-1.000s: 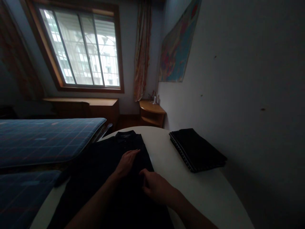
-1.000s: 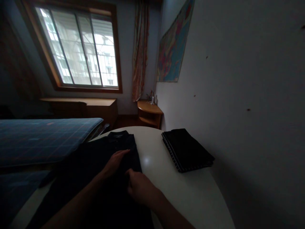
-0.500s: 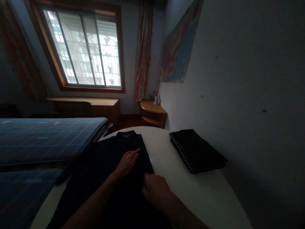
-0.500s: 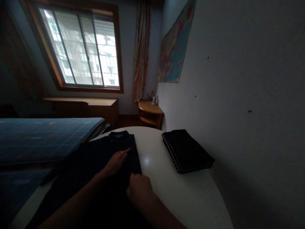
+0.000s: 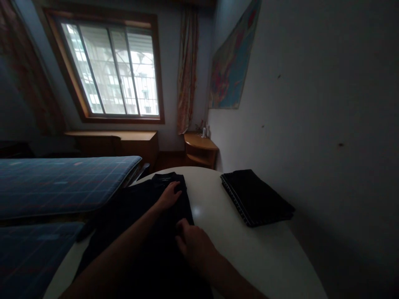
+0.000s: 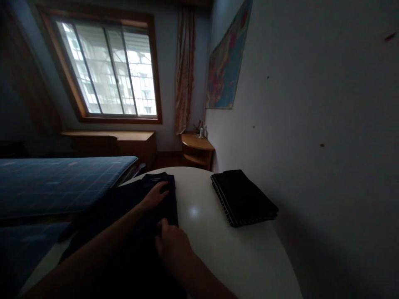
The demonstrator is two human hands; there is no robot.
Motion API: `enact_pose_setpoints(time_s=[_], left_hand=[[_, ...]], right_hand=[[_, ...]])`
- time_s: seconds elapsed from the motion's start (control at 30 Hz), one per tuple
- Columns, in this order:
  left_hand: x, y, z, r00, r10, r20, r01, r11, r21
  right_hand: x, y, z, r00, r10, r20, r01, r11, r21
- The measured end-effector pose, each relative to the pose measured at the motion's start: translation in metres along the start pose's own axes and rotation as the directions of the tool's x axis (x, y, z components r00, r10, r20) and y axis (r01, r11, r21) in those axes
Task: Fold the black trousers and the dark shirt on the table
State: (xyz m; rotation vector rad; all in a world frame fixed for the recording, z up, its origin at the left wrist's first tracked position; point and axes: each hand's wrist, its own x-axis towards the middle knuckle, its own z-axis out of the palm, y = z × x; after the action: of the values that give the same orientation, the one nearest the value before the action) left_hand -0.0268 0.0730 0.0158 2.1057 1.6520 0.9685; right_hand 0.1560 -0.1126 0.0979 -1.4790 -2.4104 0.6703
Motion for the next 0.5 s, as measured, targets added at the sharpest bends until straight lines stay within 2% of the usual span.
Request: enact_pose_setpoints(time_s=[0.07,0.23,0.37,0.43,0.5], left_hand=[[-0.003,-0.008,-0.001,1.000,-0.006,0.000,0.006,1.000,0.016],[-0.014,-0.025,0.002,0.998,-0.018,0.056,0.015,0.999,0.049],[-0.014,-0.026,0.003,0.998,0.004,0.056,-0.007,0.998,0.065],[-0.013,-0.023,0.002,0.998,0.001,0.062,-0.006,0.997,0.081],[-0.013,-0.021,0.002,0.997,-0.014,0.074,0.006,0.995,0.101]], right_hand=[[-0.002,0.002,0.007,0.998,-0.069,-0.009,0.070,0.995,0.067],[-0.006,0.001,0.025,0.985,-0.101,0.143,0.106,0.994,-0.025],[-0.004,-0.003,0.033,0.975,-0.215,0.060,0.210,0.974,0.085],[-0.001,-0.002,0.039,0.950,-0.310,0.037,0.305,0.946,0.109],[0.001,0.002,0.047,0.913,-0.400,0.079,0.397,0.917,0.044]])
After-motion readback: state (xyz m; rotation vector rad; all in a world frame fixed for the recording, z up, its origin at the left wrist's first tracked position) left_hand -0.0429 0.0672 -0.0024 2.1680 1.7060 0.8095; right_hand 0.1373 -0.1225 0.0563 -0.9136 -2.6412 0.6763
